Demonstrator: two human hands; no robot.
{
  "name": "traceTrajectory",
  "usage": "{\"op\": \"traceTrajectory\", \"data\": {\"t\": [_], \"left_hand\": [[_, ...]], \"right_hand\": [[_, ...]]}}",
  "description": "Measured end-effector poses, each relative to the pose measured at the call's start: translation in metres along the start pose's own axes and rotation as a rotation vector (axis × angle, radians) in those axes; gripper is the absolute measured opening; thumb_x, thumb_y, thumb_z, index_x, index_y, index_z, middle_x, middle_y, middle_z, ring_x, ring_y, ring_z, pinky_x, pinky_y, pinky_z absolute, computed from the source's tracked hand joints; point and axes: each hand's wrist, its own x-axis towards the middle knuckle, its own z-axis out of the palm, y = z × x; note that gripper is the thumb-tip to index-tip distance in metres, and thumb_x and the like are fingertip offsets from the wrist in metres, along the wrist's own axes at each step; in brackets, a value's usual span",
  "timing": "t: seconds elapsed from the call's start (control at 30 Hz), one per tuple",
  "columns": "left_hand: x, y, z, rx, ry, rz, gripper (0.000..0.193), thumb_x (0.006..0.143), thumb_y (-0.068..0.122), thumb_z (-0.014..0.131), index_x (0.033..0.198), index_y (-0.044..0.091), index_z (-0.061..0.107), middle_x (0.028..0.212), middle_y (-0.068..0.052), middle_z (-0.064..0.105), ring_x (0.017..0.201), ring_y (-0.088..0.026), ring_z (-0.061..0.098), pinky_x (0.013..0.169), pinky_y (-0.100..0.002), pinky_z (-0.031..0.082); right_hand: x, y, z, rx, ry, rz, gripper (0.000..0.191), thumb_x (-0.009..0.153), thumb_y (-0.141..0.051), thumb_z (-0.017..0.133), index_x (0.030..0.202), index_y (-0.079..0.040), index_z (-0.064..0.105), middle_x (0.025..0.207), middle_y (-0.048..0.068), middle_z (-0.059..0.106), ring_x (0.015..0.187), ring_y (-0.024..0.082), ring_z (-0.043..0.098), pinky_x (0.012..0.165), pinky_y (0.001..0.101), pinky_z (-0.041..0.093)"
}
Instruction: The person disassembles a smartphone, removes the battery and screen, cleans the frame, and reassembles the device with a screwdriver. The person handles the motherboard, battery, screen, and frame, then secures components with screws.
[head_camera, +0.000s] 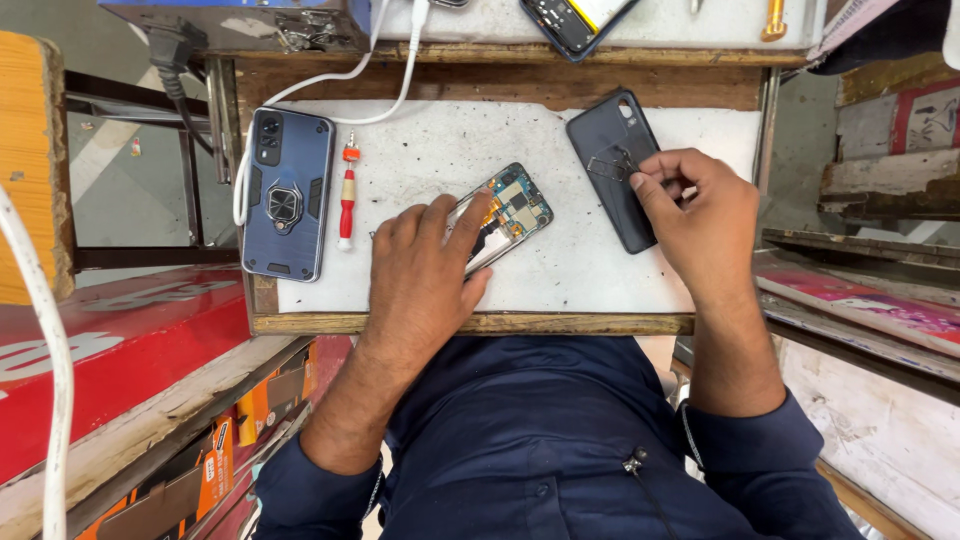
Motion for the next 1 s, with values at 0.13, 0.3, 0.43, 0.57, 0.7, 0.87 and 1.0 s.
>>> {"op": "traceTrajectory", "data": {"t": [0.13,0.3,0.43,0.57,0.7,0.87,1.0], "left_hand": [[-0.002,0.002,0.001,0.007,0.028,-0.004,0.087,0.074,0.032,0.088,0.149,0.014,0.049,0.134,-0.018,0.056,0.119,-0.036,0.054,0.099,-0.055,0.042],[-0.008,-0.001,-0.002,0.016,0.024,-0.053,0.085,0.073,0.031,0.089,0.148,0.013,0.051,0.131,-0.017,0.056,0.116,-0.035,0.055,0.098,-0.054,0.042],[-0.014,-0.012,-0.017,0.045,0.048,-0.056,0.081,0.071,0.028,0.088,0.143,0.011,0.056,0.131,-0.015,0.057,0.117,-0.035,0.055,0.099,-0.054,0.042],[-0.017,-0.010,-0.024,-0.102,0.142,-0.031,0.067,0.076,0.025,0.088,0.135,0.006,0.062,0.137,-0.016,0.057,0.123,-0.038,0.055,0.101,-0.051,0.046],[-0.007,0.004,-0.010,-0.291,0.297,0.022,0.058,0.079,0.024,0.090,0.128,0.005,0.066,0.142,-0.016,0.057,0.130,-0.038,0.055,0.110,-0.048,0.049],[0.009,0.010,0.013,-0.308,0.300,0.032,0.057,0.078,0.026,0.092,0.126,0.007,0.067,0.142,-0.015,0.058,0.130,-0.036,0.056,0.108,-0.047,0.050],[0.013,0.013,0.024,-0.257,0.276,0.011,0.059,0.077,0.027,0.092,0.127,0.008,0.067,0.141,-0.013,0.059,0.131,-0.035,0.054,0.106,-0.048,0.049]], "right_hand": [[0.002,0.002,0.003,0.323,-0.139,0.039,0.017,0.095,-0.003,0.078,0.111,-0.002,0.071,0.095,0.003,0.073,0.083,0.005,0.065,0.073,0.0179,0.054],[0.000,0.000,0.016,0.573,-0.290,0.082,0.024,0.097,0.001,0.074,0.118,0.000,0.063,0.095,0.005,0.074,0.083,0.006,0.067,0.072,0.0178,0.054],[-0.010,-0.012,0.033,0.601,-0.399,0.072,0.024,0.095,0.000,0.074,0.116,-0.001,0.063,0.095,0.005,0.075,0.085,0.006,0.071,0.072,0.0173,0.056],[-0.019,-0.029,0.054,0.643,-0.454,0.098,0.024,0.094,-0.004,0.076,0.113,-0.003,0.063,0.089,0.004,0.074,0.079,0.004,0.068,0.066,0.0163,0.052],[-0.018,-0.041,0.067,0.633,-0.463,0.091,0.023,0.094,-0.007,0.076,0.113,-0.004,0.063,0.088,0.002,0.074,0.075,0.001,0.064,0.063,0.0151,0.049],[-0.015,-0.040,0.070,0.550,-0.436,0.029,0.022,0.096,-0.008,0.074,0.113,-0.004,0.061,0.088,0.000,0.073,0.069,-0.001,0.055,0.058,0.0161,0.043],[-0.017,-0.036,0.071,0.541,-0.439,0.012,0.020,0.098,-0.008,0.074,0.113,-0.005,0.060,0.086,-0.001,0.072,0.070,-0.002,0.056,0.059,0.0156,0.044]]}}
